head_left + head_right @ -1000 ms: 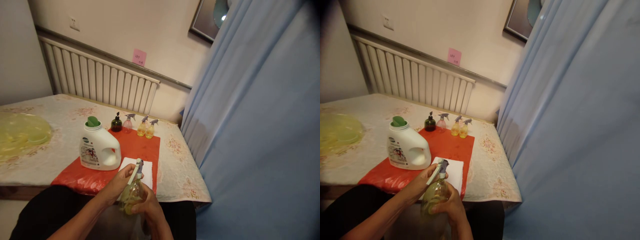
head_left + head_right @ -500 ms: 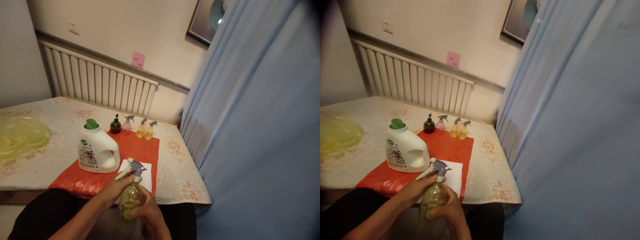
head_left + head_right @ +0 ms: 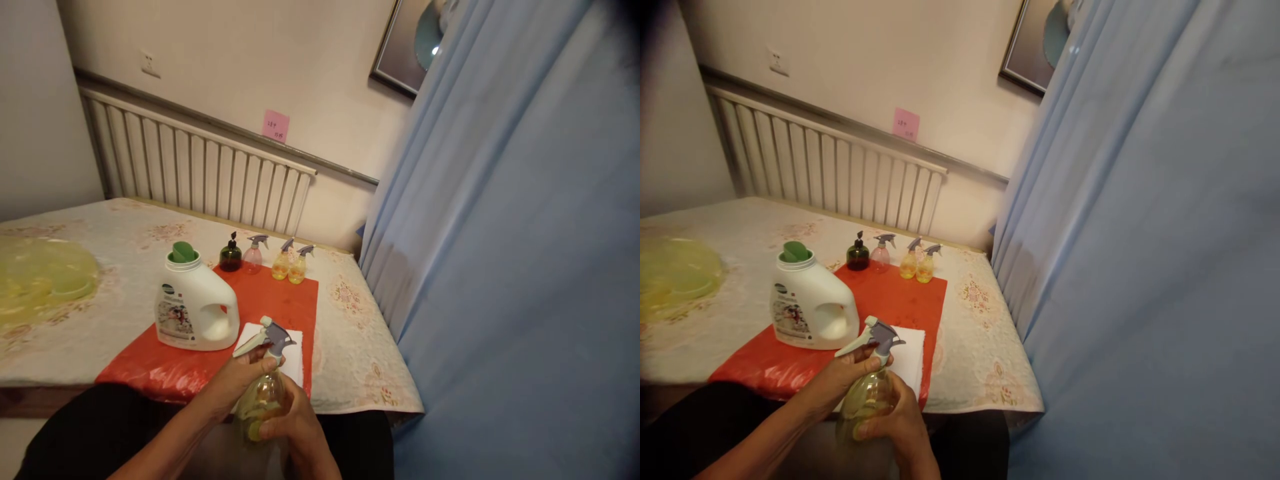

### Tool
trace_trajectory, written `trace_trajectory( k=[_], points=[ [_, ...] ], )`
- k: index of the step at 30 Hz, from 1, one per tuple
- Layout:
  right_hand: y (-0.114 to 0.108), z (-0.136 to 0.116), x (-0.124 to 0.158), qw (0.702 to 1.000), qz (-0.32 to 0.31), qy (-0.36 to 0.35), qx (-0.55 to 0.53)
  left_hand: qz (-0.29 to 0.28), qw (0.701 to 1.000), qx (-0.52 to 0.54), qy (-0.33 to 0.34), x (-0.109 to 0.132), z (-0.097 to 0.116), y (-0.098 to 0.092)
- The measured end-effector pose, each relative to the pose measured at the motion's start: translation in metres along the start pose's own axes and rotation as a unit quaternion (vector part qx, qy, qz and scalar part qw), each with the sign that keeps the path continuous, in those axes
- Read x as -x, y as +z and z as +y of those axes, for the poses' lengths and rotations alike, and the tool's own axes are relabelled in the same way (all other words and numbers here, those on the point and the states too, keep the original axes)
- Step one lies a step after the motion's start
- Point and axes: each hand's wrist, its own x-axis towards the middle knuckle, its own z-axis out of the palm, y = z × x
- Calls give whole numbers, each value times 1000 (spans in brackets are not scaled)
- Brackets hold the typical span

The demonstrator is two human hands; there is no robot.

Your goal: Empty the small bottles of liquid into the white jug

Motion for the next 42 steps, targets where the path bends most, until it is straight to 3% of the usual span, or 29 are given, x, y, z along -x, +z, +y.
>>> trace_trajectory(
  k=[7,11,25,33,42],
  points=[
    [-1,-4,1,1000,-3,7,1,-94,995,-9,28,-1,4,-9],
    [-3,2,0,1000,-6,23,-16,-140,990,0,10,-2,1,-18],
    [-5,7,-2,1000,-8,-4,2,-120,992,22,41,-2,1,-12],
    [-8,11,-1,999,4,-5,35,-168,985,5,40,-2,-3,-16],
    [-4,7,-2,998,23,-17,60,-111,992,58,31,-1,-8,-17]
  ],
)
